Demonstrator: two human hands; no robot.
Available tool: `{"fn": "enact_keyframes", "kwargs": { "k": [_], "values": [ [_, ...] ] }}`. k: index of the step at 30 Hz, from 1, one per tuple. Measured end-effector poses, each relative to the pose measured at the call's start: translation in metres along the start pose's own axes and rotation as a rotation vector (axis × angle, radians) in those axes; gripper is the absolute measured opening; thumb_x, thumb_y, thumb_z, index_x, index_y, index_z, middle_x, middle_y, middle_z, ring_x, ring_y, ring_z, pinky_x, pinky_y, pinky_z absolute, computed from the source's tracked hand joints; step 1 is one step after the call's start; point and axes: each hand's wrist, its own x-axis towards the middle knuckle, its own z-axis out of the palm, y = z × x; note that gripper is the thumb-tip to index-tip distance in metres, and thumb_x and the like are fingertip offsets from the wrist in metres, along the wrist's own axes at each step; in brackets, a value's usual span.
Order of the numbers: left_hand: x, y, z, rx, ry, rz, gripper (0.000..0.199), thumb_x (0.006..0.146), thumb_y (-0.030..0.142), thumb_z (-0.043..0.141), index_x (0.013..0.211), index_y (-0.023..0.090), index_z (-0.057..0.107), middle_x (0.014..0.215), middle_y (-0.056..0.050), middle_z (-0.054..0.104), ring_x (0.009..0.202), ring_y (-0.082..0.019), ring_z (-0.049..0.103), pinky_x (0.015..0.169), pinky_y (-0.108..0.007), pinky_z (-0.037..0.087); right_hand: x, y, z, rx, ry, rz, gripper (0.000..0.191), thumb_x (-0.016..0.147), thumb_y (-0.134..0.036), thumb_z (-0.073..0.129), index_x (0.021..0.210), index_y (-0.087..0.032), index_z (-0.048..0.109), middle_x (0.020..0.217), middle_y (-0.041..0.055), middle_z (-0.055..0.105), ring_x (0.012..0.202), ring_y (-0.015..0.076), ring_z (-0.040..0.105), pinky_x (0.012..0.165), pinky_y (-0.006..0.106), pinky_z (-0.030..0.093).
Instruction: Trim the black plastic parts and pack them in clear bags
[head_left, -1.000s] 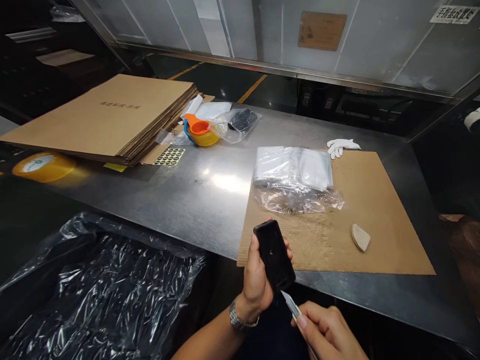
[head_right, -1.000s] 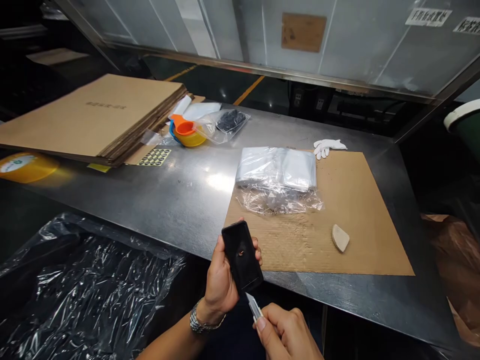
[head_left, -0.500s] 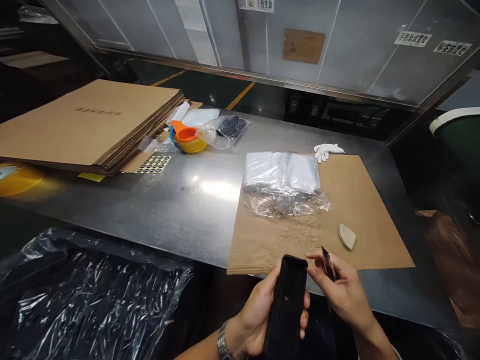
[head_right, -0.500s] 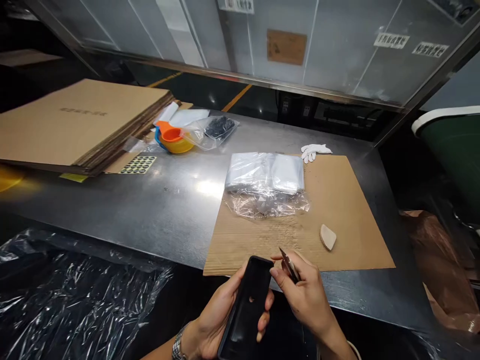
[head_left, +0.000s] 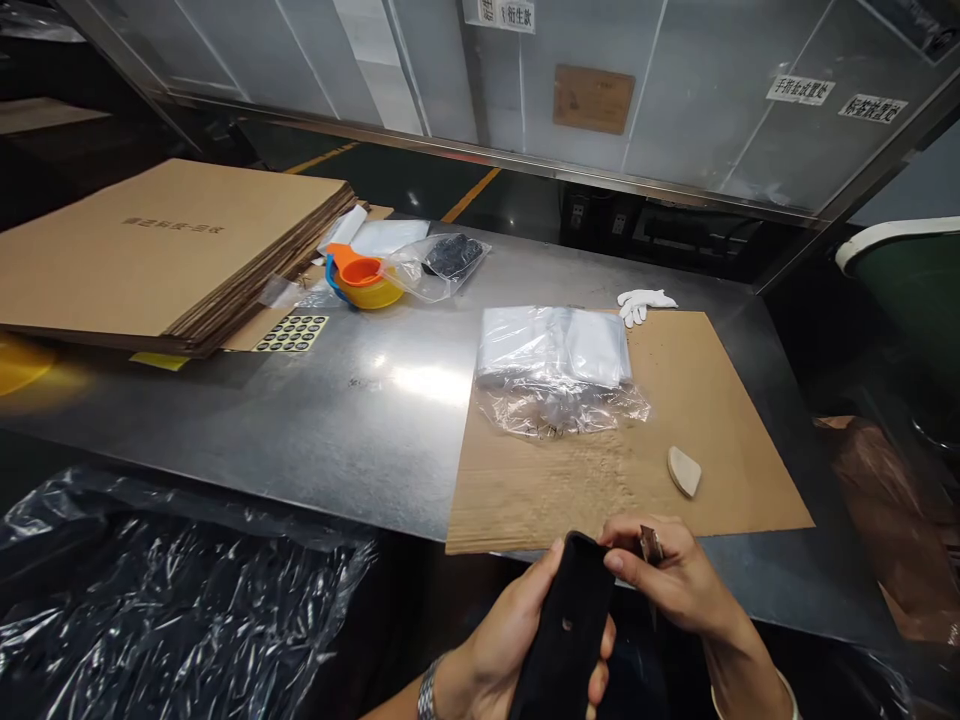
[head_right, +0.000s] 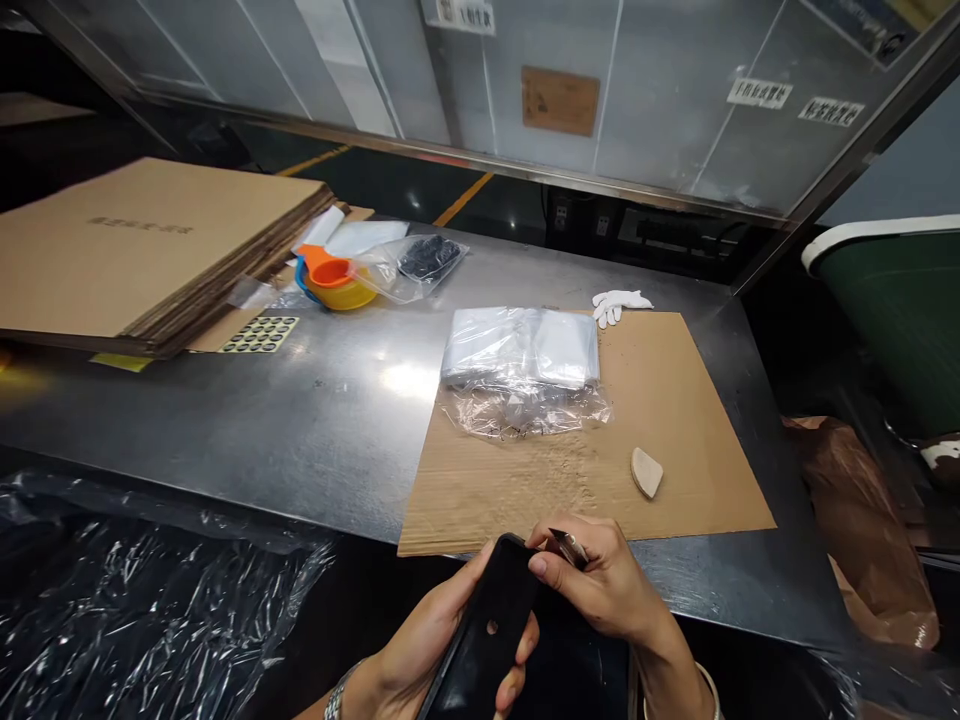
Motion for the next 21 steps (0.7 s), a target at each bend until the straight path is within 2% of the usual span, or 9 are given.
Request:
{"fn": "enact_keyframes", "kwargs": {
  "k": [5, 9, 12, 14, 17, 19, 21],
  "values": [
    [0.001, 0.001, -0.002, -0.016, 0.004, -0.021, 0.081, 0.077, 0.072, 0.015, 0.063, 0.007, 0.061, 0.049, -0.009, 0.058, 0.037, -0.011, 0.056, 0.037, -0.017, 0.042, -0.004, 0.007, 0.004, 0.014, 0.031, 0.036, 0.02, 0.085, -0.028, 0.054, 0.068, -0.017, 0.053, 0.058, -0.0044, 0.043, 0.054, 0.0083, 0.04, 0.052, 0.023, 0.033],
    [0.001, 0.001, -0.003, -0.029, -0.021, -0.015, 0.079, 0.077, 0.073, 0.02, 0.065, 0.006, 0.062, 0.05, -0.009, 0.059, 0.039, -0.012, 0.057, 0.039, -0.017, 0.043, -0.004, 0.01, 0.005, 0.044, 0.028, 0.043, 0.013, 0.086, -0.029, 0.053, 0.084, -0.018, 0.058, 0.064, -0.0031, 0.047, 0.058, 0.009, 0.043, 0.055, 0.023, 0.035],
    [0.0, 0.0, -0.003, -0.049, -0.042, 0.023, 0.076, 0.077, 0.071, 0.025, 0.067, 0.005, 0.063, 0.052, -0.01, 0.06, 0.041, -0.013, 0.058, 0.041, -0.019, 0.044, -0.003, 0.012, 0.006, 0.049, 0.042, 0.062, 0.015, 0.086, -0.032, 0.053, 0.085, -0.019, 0.058, 0.067, -0.0023, 0.05, 0.061, 0.0099, 0.046, 0.059, 0.023, 0.038],
    [0.001, 0.003, -0.002, -0.087, -0.04, 0.115, 0.072, 0.079, 0.068, 0.03, 0.07, 0.005, 0.063, 0.054, -0.009, 0.06, 0.043, -0.013, 0.058, 0.044, -0.02, 0.045, -0.005, 0.011, 0.009, 0.098, 0.118, 0.124, 0.019, 0.086, -0.038, 0.051, 0.087, -0.02, 0.054, 0.067, -0.0031, 0.048, 0.059, 0.0092, 0.045, 0.056, 0.022, 0.038],
    [0.002, 0.015, -0.004, -0.202, 0.023, 0.347, 0.064, 0.082, 0.062, 0.033, 0.072, 0.006, 0.063, 0.056, -0.008, 0.06, 0.047, -0.013, 0.058, 0.05, -0.021, 0.047, -0.013, 0.007, 0.016, 0.184, 0.235, 0.282, 0.028, 0.091, -0.047, 0.034, 0.099, -0.023, 0.045, 0.07, -0.0032, 0.048, 0.053, 0.0081, 0.044, 0.047, 0.019, 0.038],
    [0.002, 0.024, -0.006, -0.28, 0.079, 0.493, 0.061, 0.083, 0.06, 0.032, 0.073, 0.009, 0.063, 0.057, -0.007, 0.06, 0.048, -0.012, 0.057, 0.05, -0.021, 0.046, -0.021, 0.001, 0.022, 0.164, 0.199, 0.386, 0.03, 0.093, -0.047, 0.026, 0.095, -0.023, 0.043, 0.072, -0.0023, 0.049, 0.053, 0.0081, 0.047, 0.044, 0.018, 0.04],
    [0.001, 0.032, -0.008, -0.328, 0.118, 0.622, 0.057, 0.084, 0.058, 0.032, 0.074, 0.01, 0.062, 0.058, -0.007, 0.061, 0.05, -0.012, 0.057, 0.048, -0.02, 0.045, -0.028, -0.005, 0.031, 0.117, 0.068, 0.431, 0.032, 0.093, -0.046, 0.027, 0.084, -0.021, 0.044, 0.071, -0.0017, 0.049, 0.053, 0.0083, 0.051, 0.045, 0.018, 0.042]
  ]
}}
